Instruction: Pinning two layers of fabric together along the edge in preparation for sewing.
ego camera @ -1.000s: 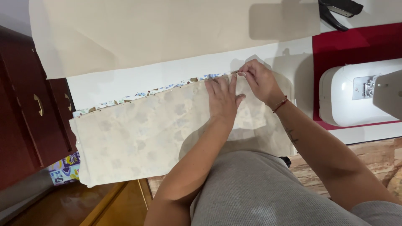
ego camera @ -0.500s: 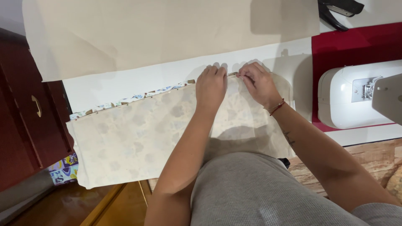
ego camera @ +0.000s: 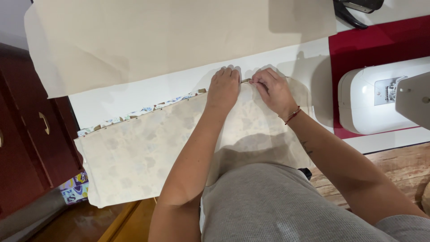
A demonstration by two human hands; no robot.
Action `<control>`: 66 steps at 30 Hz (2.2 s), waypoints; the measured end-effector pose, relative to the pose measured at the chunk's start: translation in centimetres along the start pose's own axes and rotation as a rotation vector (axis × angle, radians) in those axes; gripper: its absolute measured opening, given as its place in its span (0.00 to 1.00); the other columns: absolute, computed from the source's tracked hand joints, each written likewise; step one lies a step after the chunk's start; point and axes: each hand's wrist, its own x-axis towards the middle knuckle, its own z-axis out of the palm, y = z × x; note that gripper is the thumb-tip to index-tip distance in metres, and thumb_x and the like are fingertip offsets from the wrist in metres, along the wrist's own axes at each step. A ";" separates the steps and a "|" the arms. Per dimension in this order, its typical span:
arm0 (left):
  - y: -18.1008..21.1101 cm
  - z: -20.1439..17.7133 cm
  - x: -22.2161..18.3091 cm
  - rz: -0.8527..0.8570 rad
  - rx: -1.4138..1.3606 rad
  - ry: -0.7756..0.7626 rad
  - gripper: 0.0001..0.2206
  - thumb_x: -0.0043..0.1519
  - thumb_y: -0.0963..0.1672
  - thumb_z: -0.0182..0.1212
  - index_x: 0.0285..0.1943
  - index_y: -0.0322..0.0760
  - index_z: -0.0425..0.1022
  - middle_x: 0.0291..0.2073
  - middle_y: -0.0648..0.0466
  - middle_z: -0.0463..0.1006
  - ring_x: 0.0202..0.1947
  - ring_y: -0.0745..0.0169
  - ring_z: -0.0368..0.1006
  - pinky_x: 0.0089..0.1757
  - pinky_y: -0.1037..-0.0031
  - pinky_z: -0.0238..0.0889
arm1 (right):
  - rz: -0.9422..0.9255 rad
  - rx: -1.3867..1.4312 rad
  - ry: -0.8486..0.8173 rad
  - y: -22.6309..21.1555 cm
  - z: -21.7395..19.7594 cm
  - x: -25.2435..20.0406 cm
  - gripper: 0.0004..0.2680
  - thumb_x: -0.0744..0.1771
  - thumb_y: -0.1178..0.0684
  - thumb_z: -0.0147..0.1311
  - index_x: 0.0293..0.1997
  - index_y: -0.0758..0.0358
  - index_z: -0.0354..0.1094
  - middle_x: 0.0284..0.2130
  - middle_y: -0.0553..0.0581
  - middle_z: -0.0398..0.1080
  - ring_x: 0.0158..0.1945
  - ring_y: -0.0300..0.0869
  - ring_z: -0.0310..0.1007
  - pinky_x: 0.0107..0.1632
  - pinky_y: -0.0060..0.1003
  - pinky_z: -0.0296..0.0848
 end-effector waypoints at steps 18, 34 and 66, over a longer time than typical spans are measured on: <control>-1.2 -0.1 1.4 0.050 -0.048 -0.230 0.03 0.65 0.45 0.59 0.40 0.45 0.76 0.32 0.56 0.76 0.38 0.60 0.76 0.44 0.68 0.70 | 0.015 0.026 0.072 0.3 0.9 -0.5 0.05 0.68 0.66 0.57 0.41 0.63 0.69 0.38 0.54 0.72 0.41 0.49 0.80 0.44 0.40 0.81; -1.4 -3.2 1.7 0.054 -0.285 -0.390 0.06 0.66 0.42 0.58 0.50 0.41 0.76 0.40 0.49 0.80 0.45 0.52 0.77 0.49 0.63 0.71 | 0.058 0.065 0.129 0.1 1.8 -0.3 0.05 0.66 0.65 0.62 0.38 0.62 0.71 0.37 0.54 0.72 0.38 0.49 0.80 0.44 0.39 0.80; -2.4 -5.6 1.3 0.041 -0.511 -0.477 0.06 0.63 0.40 0.61 0.44 0.43 0.82 0.39 0.51 0.82 0.47 0.52 0.78 0.51 0.63 0.71 | 0.131 0.108 0.058 -0.5 1.0 -0.2 0.04 0.65 0.61 0.65 0.39 0.60 0.74 0.38 0.52 0.76 0.40 0.47 0.80 0.45 0.38 0.80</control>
